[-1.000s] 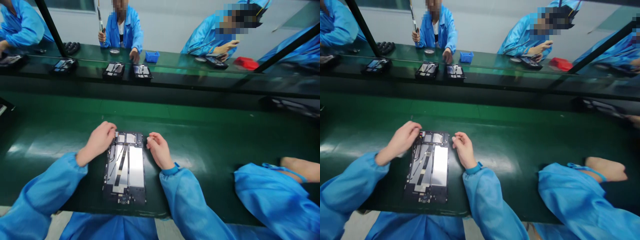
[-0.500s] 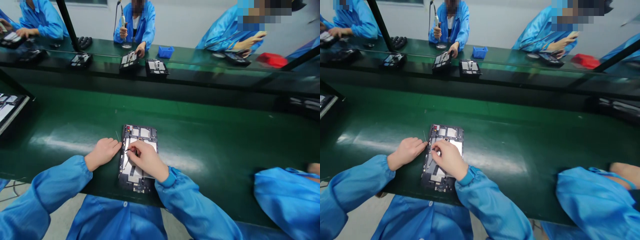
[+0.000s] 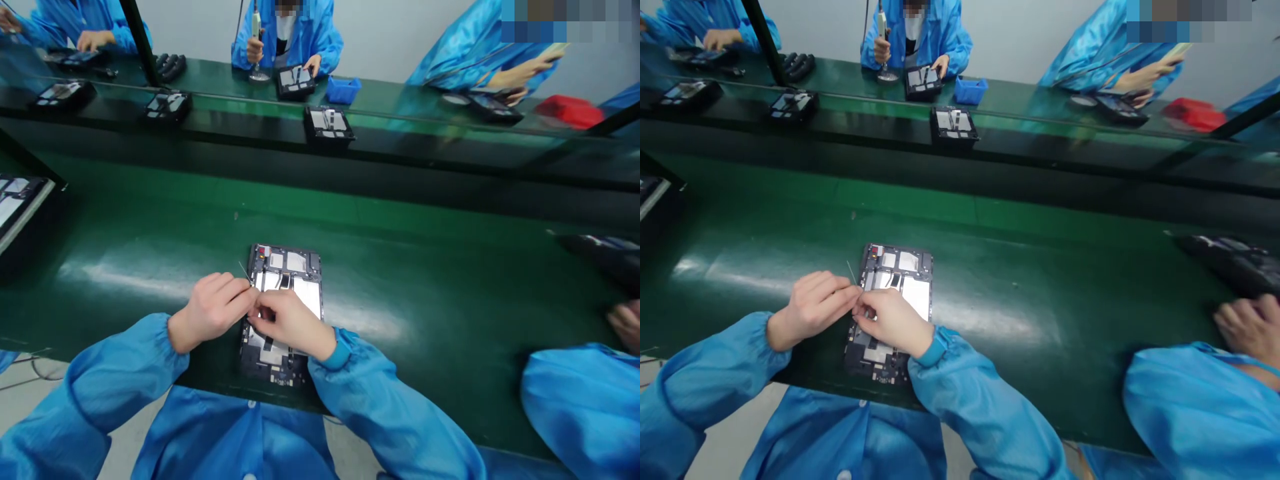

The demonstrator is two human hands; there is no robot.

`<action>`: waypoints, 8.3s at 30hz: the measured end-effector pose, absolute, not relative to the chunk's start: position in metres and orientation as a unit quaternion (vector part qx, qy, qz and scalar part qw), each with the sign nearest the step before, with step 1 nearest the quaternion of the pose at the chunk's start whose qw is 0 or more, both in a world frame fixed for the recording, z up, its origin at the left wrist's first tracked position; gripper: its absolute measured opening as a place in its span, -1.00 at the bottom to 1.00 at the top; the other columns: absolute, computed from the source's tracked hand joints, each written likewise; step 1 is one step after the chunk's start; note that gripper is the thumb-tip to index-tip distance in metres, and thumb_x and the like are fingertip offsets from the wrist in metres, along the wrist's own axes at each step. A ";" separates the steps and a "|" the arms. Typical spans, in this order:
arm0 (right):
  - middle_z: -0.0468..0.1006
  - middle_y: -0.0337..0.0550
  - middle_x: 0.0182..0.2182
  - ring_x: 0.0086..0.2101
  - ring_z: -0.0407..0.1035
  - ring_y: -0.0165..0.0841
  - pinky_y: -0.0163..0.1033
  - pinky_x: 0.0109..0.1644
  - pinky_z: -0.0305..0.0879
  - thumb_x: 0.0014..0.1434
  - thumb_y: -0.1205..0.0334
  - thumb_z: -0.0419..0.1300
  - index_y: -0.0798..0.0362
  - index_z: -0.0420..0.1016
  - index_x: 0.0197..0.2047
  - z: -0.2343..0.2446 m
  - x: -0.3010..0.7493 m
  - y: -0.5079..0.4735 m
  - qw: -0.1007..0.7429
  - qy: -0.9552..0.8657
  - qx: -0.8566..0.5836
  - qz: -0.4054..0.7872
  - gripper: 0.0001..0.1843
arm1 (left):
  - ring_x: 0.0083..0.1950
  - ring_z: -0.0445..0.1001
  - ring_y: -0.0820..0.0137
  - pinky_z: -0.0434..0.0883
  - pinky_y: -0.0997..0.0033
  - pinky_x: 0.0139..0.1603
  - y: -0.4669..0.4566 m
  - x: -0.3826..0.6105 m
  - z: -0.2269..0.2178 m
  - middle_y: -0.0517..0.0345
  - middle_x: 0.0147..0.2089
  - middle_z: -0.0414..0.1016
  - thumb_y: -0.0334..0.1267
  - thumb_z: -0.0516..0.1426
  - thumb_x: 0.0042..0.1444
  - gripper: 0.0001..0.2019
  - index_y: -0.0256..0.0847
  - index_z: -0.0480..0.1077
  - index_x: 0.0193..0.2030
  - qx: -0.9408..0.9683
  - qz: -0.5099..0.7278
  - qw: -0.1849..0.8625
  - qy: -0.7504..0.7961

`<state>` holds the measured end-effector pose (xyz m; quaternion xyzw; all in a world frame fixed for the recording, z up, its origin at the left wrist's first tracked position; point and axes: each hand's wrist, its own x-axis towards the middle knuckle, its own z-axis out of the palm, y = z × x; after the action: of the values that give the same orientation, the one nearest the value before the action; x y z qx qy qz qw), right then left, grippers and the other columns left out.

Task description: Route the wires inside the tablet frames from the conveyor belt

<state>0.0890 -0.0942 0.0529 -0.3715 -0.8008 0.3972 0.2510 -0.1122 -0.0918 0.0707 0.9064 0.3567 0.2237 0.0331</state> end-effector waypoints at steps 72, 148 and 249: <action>0.52 -0.25 -0.40 -0.34 0.31 -0.36 -0.29 -0.22 0.21 0.07 0.51 0.24 0.04 0.45 -0.34 0.029 0.095 -0.042 0.351 -0.802 -0.386 0.290 -0.83 | -0.81 0.05 0.57 -0.09 0.64 -0.82 -0.068 -0.084 0.040 0.56 -0.77 0.02 -0.42 0.10 -0.19 -0.73 -0.09 0.05 -0.41 0.447 0.228 0.632 0.591; 0.25 -0.02 0.28 0.27 0.15 -0.20 0.03 0.41 0.04 0.15 0.23 0.21 -0.02 0.22 0.26 -0.007 0.141 -0.093 0.591 -0.439 -0.519 0.434 -0.39 | -0.78 0.19 0.53 0.15 0.65 -0.76 -0.051 -0.084 0.046 0.48 -0.73 0.24 -0.44 0.11 -0.05 -0.74 -0.12 0.08 -0.29 0.494 0.157 0.609 0.600; 0.45 -0.28 -0.49 -0.51 0.31 -0.46 -0.32 -0.38 0.33 0.09 0.14 0.38 0.03 0.50 -0.30 0.023 0.078 -0.071 0.542 -0.282 -0.357 0.707 -0.81 | -0.51 0.38 0.50 0.30 0.50 -0.46 -0.044 -0.058 0.020 0.21 -0.50 0.46 -0.07 0.24 0.08 -0.71 -0.27 0.46 -0.20 0.479 0.440 0.629 0.425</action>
<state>0.0779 -0.0709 0.0233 -0.3567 -0.2819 0.7069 0.5419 -0.0583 -0.0438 0.0204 0.4794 0.4254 0.4400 0.6290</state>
